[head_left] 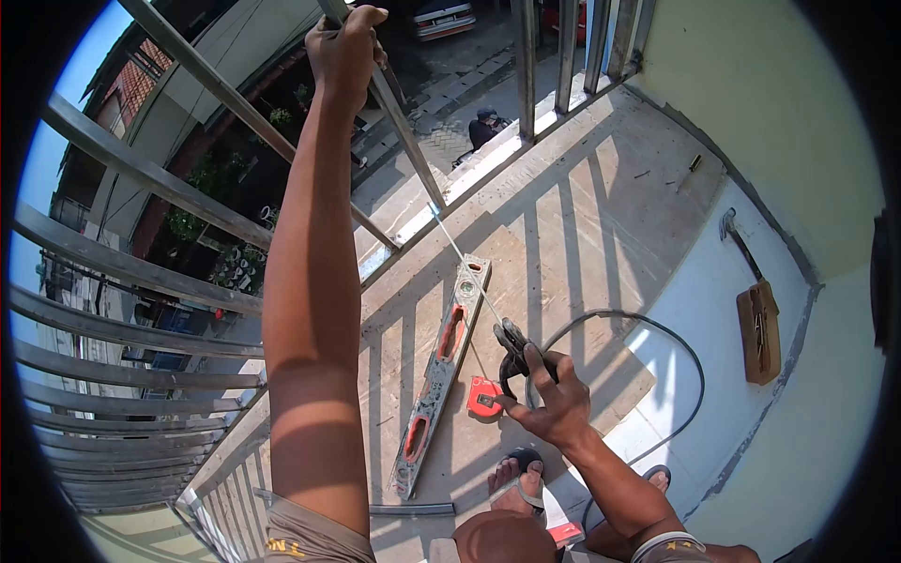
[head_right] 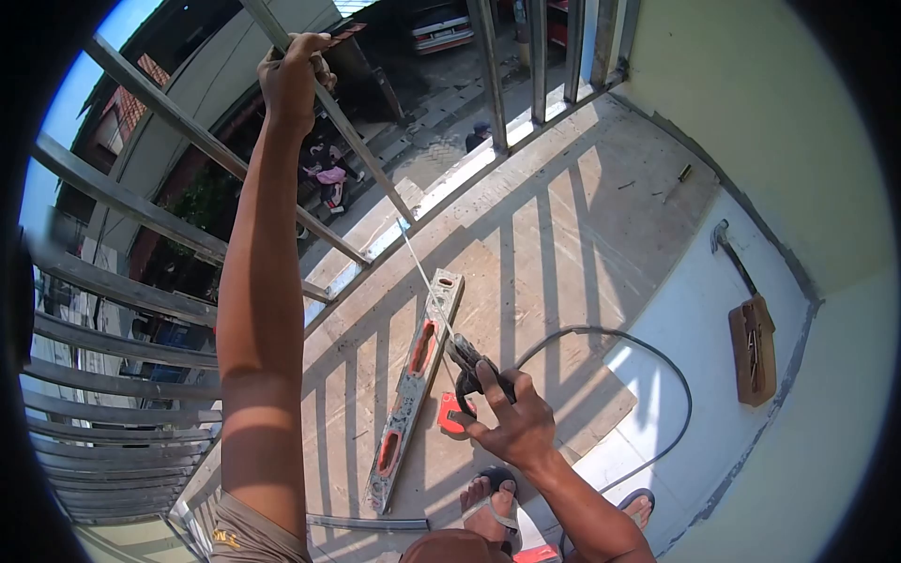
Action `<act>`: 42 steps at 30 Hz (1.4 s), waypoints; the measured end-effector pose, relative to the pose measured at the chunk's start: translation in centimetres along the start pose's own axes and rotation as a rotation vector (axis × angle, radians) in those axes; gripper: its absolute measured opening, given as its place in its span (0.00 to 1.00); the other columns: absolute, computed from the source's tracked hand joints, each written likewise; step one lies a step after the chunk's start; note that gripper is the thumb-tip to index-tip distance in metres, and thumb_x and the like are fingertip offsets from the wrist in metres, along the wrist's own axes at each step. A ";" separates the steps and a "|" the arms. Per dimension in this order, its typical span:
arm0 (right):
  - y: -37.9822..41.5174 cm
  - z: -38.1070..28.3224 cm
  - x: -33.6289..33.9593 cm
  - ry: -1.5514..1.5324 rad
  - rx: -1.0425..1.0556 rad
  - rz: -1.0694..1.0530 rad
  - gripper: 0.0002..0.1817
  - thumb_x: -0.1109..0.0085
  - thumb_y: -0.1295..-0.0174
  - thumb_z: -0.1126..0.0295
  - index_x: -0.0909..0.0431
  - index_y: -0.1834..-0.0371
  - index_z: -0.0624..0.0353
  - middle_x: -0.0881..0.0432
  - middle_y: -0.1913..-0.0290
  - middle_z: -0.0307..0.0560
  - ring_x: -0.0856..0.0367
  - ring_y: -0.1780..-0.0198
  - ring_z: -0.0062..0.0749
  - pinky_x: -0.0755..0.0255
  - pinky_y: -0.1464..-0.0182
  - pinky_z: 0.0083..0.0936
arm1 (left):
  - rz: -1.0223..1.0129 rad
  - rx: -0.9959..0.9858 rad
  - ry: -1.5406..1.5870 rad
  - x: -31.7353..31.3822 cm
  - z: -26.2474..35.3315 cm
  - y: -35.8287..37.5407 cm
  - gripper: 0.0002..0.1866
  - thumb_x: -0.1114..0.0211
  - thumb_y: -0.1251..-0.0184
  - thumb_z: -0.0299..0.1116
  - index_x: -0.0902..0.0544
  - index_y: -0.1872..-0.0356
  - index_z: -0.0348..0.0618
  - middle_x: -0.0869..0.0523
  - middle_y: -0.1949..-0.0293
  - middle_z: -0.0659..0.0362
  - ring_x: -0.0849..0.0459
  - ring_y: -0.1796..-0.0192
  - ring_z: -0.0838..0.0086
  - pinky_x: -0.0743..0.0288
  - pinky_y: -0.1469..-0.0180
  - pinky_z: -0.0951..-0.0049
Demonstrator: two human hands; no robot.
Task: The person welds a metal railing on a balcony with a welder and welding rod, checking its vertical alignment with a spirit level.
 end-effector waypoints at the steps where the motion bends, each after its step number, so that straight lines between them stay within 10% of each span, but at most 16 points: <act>1: -0.2 0.0 0.1 0.007 0.004 -0.022 0.60 0.07 0.59 0.57 0.29 0.18 0.50 0.19 0.46 0.55 0.10 0.57 0.44 0.13 0.61 0.35 | 0.004 0.008 -0.003 0.0 0.1 0.0 0.09 0.27 0.33 0.31 0.18 0.69 0.40 0.24 0.80 0.61 0.24 0.81 0.74 0.25 0.73 0.67; 42: -2.5 -1.8 1.7 -0.012 -0.021 -0.049 0.59 0.09 0.60 0.50 0.26 0.18 0.46 0.21 0.47 0.54 0.11 0.59 0.45 0.13 0.62 0.38 | 0.037 0.021 0.020 -0.3 0.0 0.1 0.12 0.28 0.32 0.28 0.22 0.74 0.45 0.27 0.81 0.63 0.26 0.81 0.75 0.27 0.73 0.66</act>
Point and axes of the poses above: each hand's wrist, its own y-axis away from the middle knuckle, its own x-axis out of the back of the hand, z = x × y, the point moved 4 cm from there along -y, towards the middle knuckle
